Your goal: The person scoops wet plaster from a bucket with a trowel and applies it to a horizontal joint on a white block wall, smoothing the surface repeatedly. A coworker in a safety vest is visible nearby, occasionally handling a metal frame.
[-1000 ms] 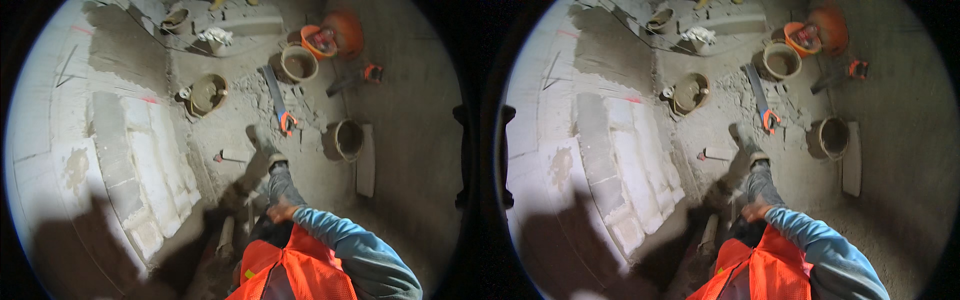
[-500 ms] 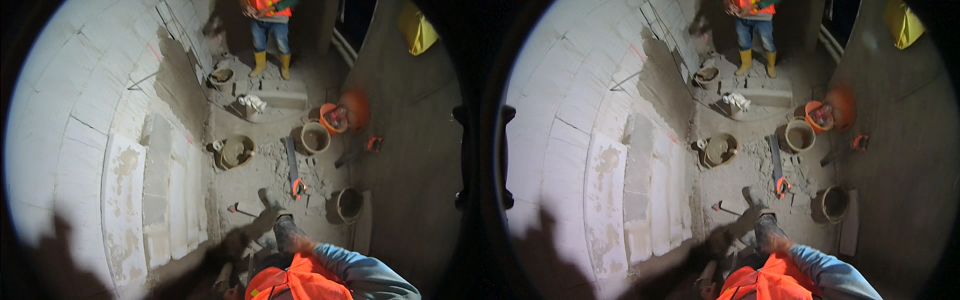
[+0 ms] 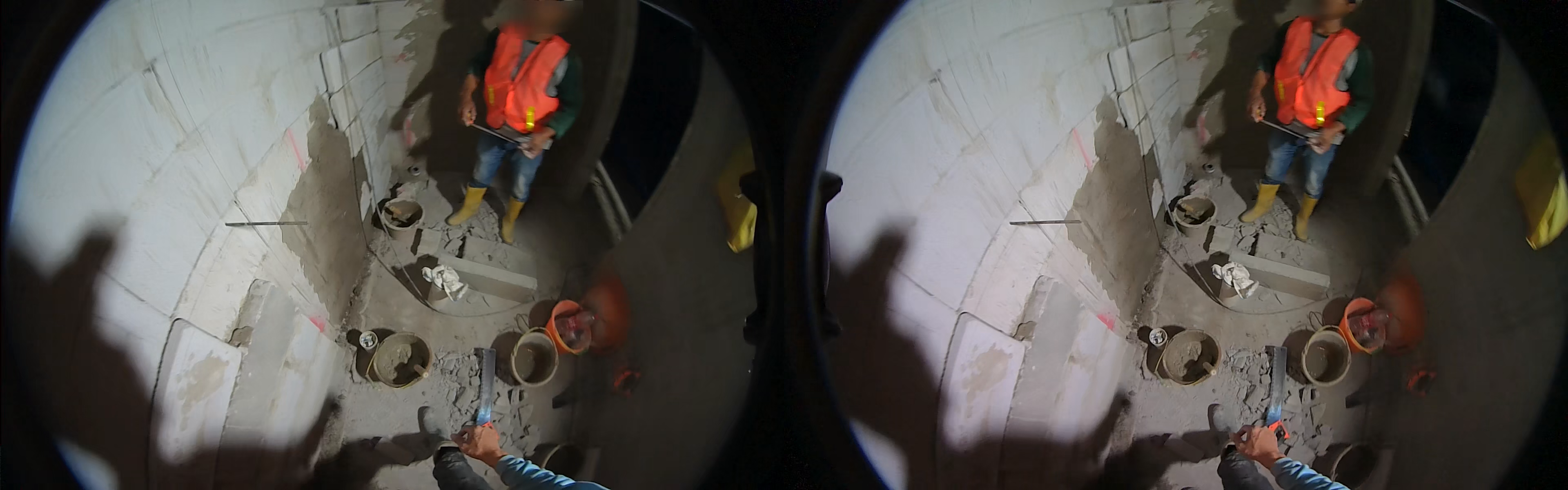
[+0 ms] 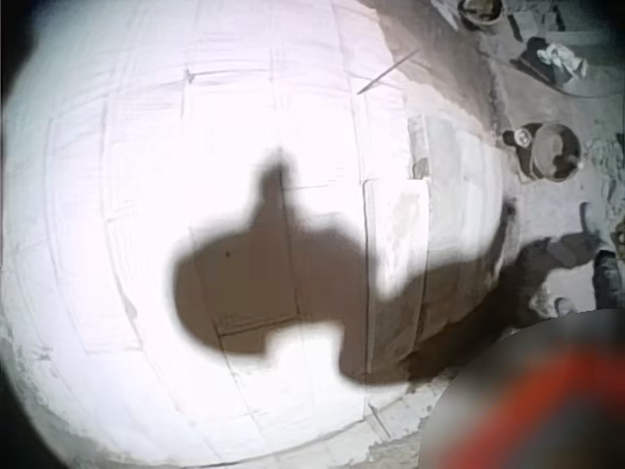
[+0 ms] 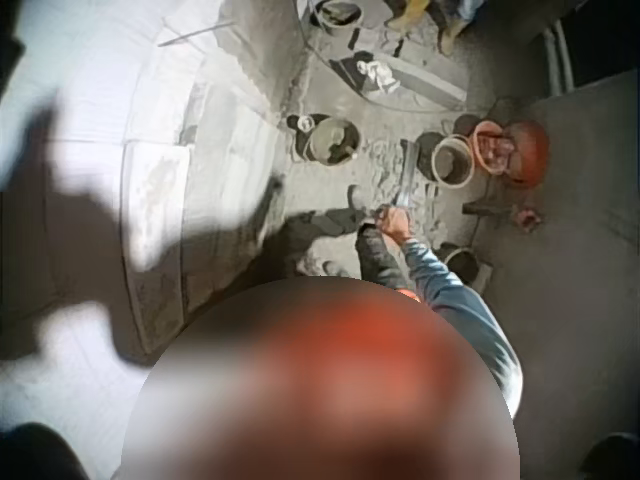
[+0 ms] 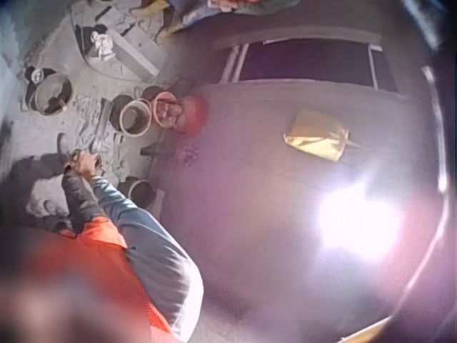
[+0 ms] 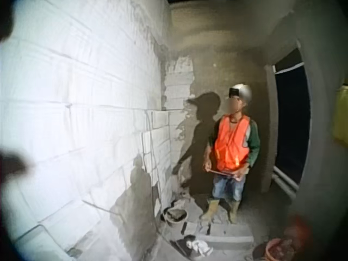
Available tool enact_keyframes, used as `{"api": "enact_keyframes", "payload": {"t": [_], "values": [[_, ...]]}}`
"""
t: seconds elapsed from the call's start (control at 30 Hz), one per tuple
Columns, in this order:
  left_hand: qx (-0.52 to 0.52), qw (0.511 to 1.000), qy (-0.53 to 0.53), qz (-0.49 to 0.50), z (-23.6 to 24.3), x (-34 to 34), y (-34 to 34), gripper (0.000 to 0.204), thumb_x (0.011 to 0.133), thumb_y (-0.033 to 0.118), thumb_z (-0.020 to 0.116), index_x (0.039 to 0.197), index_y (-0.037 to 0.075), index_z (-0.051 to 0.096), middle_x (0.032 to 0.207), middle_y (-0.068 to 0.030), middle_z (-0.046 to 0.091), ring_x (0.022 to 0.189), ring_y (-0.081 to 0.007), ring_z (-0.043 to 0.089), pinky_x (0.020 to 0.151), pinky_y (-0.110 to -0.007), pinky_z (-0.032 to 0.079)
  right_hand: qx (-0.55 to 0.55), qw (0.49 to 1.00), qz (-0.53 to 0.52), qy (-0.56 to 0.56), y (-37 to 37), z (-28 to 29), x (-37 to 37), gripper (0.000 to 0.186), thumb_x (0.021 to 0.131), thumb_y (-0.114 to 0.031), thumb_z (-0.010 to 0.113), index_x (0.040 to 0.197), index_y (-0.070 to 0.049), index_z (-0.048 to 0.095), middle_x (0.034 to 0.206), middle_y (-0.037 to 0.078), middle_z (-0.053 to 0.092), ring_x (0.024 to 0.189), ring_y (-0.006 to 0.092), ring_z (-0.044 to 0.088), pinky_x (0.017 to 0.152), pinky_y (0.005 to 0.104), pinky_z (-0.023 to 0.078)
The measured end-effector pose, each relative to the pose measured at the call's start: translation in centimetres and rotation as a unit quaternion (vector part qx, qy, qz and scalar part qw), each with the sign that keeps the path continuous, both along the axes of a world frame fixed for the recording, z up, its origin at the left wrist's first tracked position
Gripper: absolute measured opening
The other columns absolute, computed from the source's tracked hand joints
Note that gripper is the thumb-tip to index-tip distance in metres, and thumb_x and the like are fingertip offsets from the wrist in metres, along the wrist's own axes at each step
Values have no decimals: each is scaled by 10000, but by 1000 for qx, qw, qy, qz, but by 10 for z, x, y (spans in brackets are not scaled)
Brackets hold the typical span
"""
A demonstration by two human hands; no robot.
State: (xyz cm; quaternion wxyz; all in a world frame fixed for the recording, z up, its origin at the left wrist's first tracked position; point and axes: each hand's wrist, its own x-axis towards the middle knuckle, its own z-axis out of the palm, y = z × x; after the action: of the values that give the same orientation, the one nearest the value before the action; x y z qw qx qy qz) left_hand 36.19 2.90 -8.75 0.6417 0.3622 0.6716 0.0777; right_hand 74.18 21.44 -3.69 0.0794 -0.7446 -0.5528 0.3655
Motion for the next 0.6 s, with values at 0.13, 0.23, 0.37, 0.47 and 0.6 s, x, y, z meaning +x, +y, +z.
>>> {"api": "enact_keyframes", "payload": {"t": [0.13,0.23,0.37,0.47,0.6], "values": [[-48,998,28,19,10,43,-1,1102,982,580,810,1772,36,268,1829,-250,265,1685,-410,271,1363,-482,284,-25,1000,-4,-2,99,-116,27,422,1032,-474,693,1015,-78,838,858,217,792,886,434,789,815,563,616],[-103,993,51,19,-6,59,-22,1108,980,585,810,1772,32,267,1826,-257,267,1683,-415,273,1363,-491,284,-37,999,-21,-7,182,-220,36,416,1020,-462,672,1040,-74,822,1041,257,795,1015,492,761,918,607,608],[-67,994,82,-39,-54,92,-65,1153,960,623,811,1772,24,253,1807,-308,265,1675,-460,268,1363,-537,273,-178,982,-54,24,278,-353,31,743,1036,-502,717,1590,-38,544,1439,268,702,1331,449,683,1135,548,549],[-100,984,99,-113,-74,116,-99,1207,935,664,815,1769,7,240,1792,-359,246,1666,-507,258,1360,-564,272,-131,982,-105,83,310,-436,11,1127,984,-675,729,1610,180,345,1575,441,509,1433,530,586,1165,551,518],[-150,972,126,-128,-64,134,-126,1222,916,676,825,1756,-11,265,1763,-409,254,1643,-558,272,1351,-569,295,-174,985,-1,-16,318,-496,-20,739,1103,-456,603,1570,103,477,1513,388,586,1373,542,618,1176,559,501]]}}
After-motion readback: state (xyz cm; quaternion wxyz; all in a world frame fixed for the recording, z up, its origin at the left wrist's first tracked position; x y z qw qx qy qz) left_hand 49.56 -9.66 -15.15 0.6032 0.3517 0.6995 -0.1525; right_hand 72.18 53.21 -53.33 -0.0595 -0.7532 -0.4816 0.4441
